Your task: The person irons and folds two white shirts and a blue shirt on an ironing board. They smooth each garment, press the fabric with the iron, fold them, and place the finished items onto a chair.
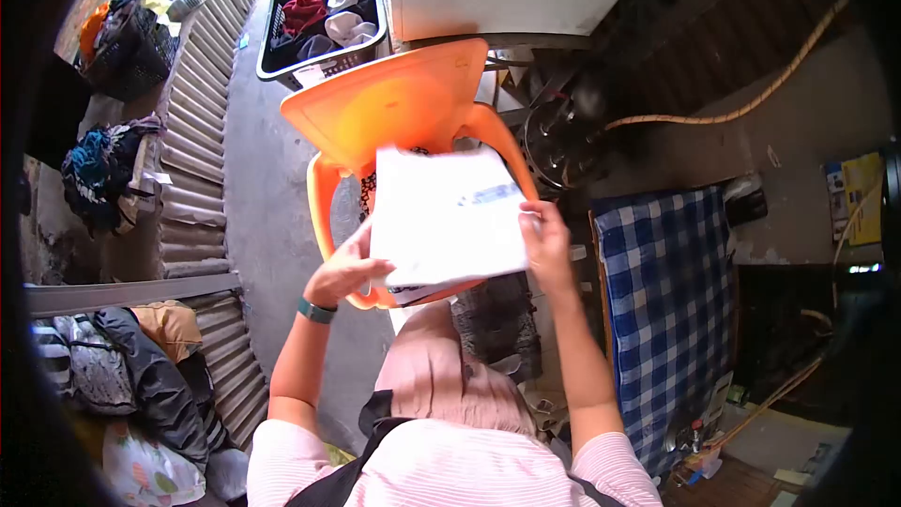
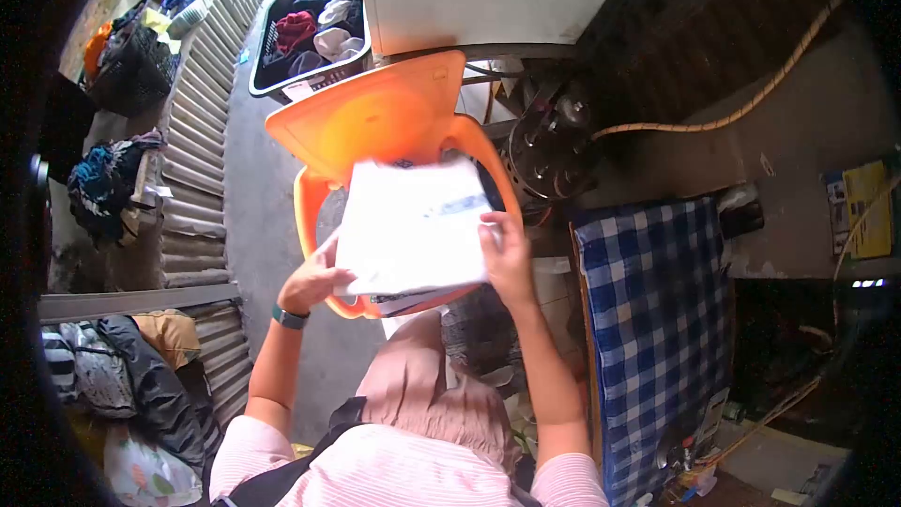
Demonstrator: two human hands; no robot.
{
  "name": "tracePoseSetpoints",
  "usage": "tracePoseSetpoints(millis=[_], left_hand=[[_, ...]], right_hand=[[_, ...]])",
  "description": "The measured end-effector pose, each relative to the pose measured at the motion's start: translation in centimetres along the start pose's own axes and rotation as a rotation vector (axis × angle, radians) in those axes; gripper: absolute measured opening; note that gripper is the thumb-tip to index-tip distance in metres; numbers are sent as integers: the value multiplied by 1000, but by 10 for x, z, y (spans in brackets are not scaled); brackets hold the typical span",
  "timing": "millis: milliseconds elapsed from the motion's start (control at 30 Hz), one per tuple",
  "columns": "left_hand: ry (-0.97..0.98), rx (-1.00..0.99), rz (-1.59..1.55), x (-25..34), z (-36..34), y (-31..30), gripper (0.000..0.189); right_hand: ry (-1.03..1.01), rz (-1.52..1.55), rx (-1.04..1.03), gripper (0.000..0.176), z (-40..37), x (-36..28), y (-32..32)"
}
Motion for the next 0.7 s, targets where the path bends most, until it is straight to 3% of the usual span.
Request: tracePoseSetpoints(millis=[100,200,267,333,367,400,467,500,567,600,633,667,700], left_hand=[[60,99,55,-11,4,-58,85],[61,210,70,-76,14,-121,80],[-159,319,146,-150,12,-169,66],[-344,454,159,-219,-6,-199,59],[-280,486,-183,-236,-8,-193,59],[-262,550,-210,-255,-21,-204,58],[-203,567,-476,-277,-30,-213,63],[-207,713,-420,-282,-39,-217,70],[-291,759,-424,-301,-49,-228,72],[-394,825,-246,-307,-58,-230,59],[-652,161,-643,-342,-52,-236,45],[-759,301,-70,-348,-61,-249,48],[-1038,658,260,-349,-79,-258,48]], right_hand=[[4,19,-88,14,28,43,56],[56,-10,-169,18,29,121,84],[103,-44,-203,19,9,187,88],[312,-458,-278,13,-42,280,66],[276,-799,-293,16,-75,298,48],[424,-945,-431,18,-111,321,32],[460,-920,-280,19,-172,331,-4],[513,-757,-175,17,-202,331,-21],[559,-549,12,15,-269,338,-55],[663,-618,29,15,-306,343,-74],[777,-674,51,15,-340,345,-94],[826,-657,159,15,-368,343,-115],[957,-735,146,14,-402,346,-130]])
Point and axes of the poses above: each hand's wrist, its own z-axis towards the middle knuckle, its own y-axis out of the palm, x = y × z, the point moved 8 cm from there along z, towards the middle knuckle, and after that the axes turned 6 degrees about -z, right-handed, at the moved point
